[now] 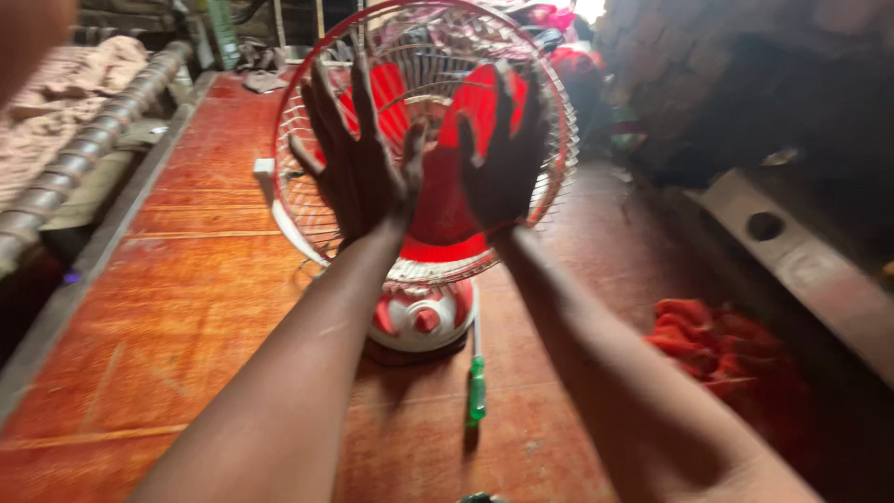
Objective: The person aligns and secures the front wire cage of a red and white electric fan onto its base. They repeatedly adjust the cage with both hands to ensure it is properly seated and then rotate the fan head to check the fit.
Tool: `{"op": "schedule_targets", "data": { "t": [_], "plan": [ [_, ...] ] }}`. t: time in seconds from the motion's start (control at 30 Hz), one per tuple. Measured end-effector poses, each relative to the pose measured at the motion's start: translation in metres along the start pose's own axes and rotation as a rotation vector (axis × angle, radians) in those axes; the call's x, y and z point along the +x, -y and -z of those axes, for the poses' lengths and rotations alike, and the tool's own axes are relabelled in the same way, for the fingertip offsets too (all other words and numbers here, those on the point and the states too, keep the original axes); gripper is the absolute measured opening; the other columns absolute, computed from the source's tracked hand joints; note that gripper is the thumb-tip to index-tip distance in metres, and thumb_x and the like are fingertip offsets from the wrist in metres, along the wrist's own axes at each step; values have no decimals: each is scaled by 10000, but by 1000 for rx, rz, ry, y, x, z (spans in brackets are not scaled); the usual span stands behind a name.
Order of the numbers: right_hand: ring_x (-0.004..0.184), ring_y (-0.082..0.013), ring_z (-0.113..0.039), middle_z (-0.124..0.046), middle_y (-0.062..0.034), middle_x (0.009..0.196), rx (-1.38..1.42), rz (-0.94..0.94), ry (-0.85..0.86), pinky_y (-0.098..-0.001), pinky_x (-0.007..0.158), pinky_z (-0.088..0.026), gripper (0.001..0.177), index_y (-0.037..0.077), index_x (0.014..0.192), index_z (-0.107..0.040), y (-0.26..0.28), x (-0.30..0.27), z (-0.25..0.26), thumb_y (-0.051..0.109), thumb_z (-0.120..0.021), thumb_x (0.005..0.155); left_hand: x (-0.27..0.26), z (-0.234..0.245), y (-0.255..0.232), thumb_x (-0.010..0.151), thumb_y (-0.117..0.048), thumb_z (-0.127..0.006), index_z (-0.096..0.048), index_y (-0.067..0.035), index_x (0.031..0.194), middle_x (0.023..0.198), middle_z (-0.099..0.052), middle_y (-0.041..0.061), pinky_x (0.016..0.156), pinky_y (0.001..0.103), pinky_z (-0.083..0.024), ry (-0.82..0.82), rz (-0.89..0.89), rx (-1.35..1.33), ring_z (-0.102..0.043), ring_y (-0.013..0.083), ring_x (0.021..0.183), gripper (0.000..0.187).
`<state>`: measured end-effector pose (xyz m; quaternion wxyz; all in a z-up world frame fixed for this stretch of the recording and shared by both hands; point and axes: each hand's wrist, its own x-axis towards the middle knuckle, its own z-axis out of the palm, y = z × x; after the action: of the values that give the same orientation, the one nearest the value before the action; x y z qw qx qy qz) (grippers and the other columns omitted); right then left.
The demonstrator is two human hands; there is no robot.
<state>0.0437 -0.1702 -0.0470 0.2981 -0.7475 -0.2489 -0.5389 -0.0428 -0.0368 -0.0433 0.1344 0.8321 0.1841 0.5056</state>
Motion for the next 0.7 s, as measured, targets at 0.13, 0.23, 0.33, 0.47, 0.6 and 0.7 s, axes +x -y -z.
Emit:
{"op": "schedule_targets", "data": {
  "t": [0.13, 0.23, 0.33, 0.47, 0.6, 0.7],
  "plan": [
    [1583, -390, -321, -301, -162, 1709, 122, -52, 0, -504, 1311, -313, 597, 169, 1599, -426, -9, 20, -6, 418, -660, 1110, 27, 1, 6, 925, -870, -595, -103, -273, 1672, 1742, -62, 166, 1217, 750, -114, 58, 160, -47, -104, 361, 1622, 1075],
    [1556, -393, -354, -380, -178, 1661, 140, -130, 55, -495, 1275, -340, 593, 152, 1588, -433, -25, 41, -6, 429, -654, 1112, 44, -2, 13, 763, -956, -652, -91, -236, 1663, 1731, -56, 184, 1191, 762, -109, 198, 328, -128, -81, 365, 1611, 1282],
    [1509, -383, -410, -472, -178, 1594, 138, -161, 119, -483, 1238, -365, 597, 150, 1556, -449, -37, 52, -10, 461, -648, 1087, 53, -1, 30, 697, -986, -671, -78, -195, 1675, 1727, -50, 222, 1191, 760, -123, 274, 363, -182, -62, 405, 1603, 1391],
    [1466, -398, -447, -522, -199, 1529, 67, -86, 88, -489, 1220, -385, 638, 132, 1555, -426, -51, 46, -15, 483, -655, 1073, 53, -13, 38, 694, -969, -676, -95, -187, 1692, 1749, -120, 195, 1240, 710, -185, 304, 389, -196, -115, 383, 1632, 1395],
    [1408, -445, -457, -504, -274, 1493, 94, -55, 73, -508, 1136, -395, 660, 80, 1540, -418, -57, 38, -23, 479, -654, 1070, 49, -17, 47, 697, -985, -744, -78, -172, 1672, 1707, -98, 263, 1274, 615, -167, 242, 315, -254, -82, 449, 1585, 1434],
    [1357, -420, -526, -551, -250, 1460, 70, -108, 125, -500, 1134, -430, 661, 71, 1534, -429, -56, 35, -24, 489, -631, 1063, 54, -17, 46, 638, -956, -733, -52, -193, 1651, 1695, -86, 252, 1216, 665, -152, 292, 374, -182, -64, 448, 1558, 1440]
  ]
}}
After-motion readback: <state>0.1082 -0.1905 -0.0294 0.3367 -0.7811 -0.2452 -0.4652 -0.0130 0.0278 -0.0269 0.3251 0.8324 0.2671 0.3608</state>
